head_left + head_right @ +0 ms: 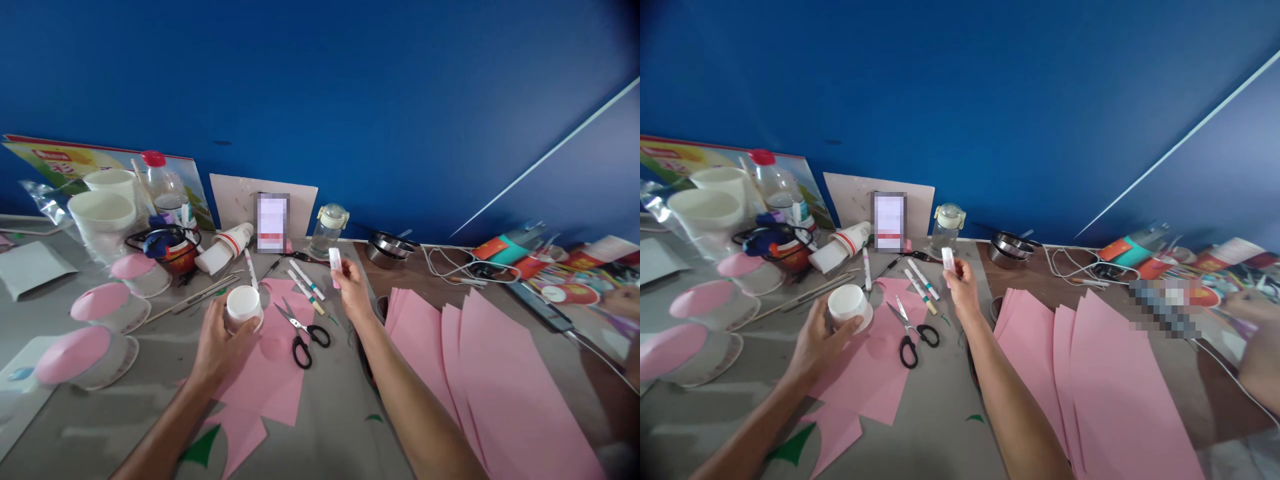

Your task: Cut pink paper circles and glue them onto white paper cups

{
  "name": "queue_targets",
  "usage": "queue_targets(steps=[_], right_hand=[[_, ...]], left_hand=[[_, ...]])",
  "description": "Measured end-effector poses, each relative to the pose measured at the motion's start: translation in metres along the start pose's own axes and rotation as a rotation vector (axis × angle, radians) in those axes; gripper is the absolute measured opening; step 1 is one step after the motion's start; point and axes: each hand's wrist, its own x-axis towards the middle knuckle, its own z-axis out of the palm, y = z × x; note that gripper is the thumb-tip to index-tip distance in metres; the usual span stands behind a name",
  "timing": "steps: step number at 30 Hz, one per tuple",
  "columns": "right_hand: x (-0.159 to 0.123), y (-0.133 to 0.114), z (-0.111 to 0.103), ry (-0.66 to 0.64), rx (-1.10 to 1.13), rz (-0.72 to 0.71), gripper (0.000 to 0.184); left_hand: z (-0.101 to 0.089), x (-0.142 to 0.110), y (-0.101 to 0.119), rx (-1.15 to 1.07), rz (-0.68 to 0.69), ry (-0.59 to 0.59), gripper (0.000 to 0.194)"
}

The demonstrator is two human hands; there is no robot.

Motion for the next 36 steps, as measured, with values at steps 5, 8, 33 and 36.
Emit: queue_targets(steps=[5,8,33,36], right_hand=[[0.001,0.005,0.001,-0.022,-0.155,-0.047,0.034],[0.000,0.009,0.002,-0.015,-0.274,-0.072,0.030],[-0.081,-0.064,0.015,-0.559,-0.562,-0.335,0.015],[-0.103,-0.055,0.029,-0.739,-0.832,-0.427,0.023]], left_hand=[[-0.001,0.002,-0.001,-0.012,-0.036,-0.014,0.050],[-0.001,0.002,-0.001,-0.035,-0.031,-0.013,0.051],[0.006,0.001,-0.005,0.033,0.074,-0.069,0.046],[0.007,0.001,-0.007,0.026,0.086,-0.079,0.047]])
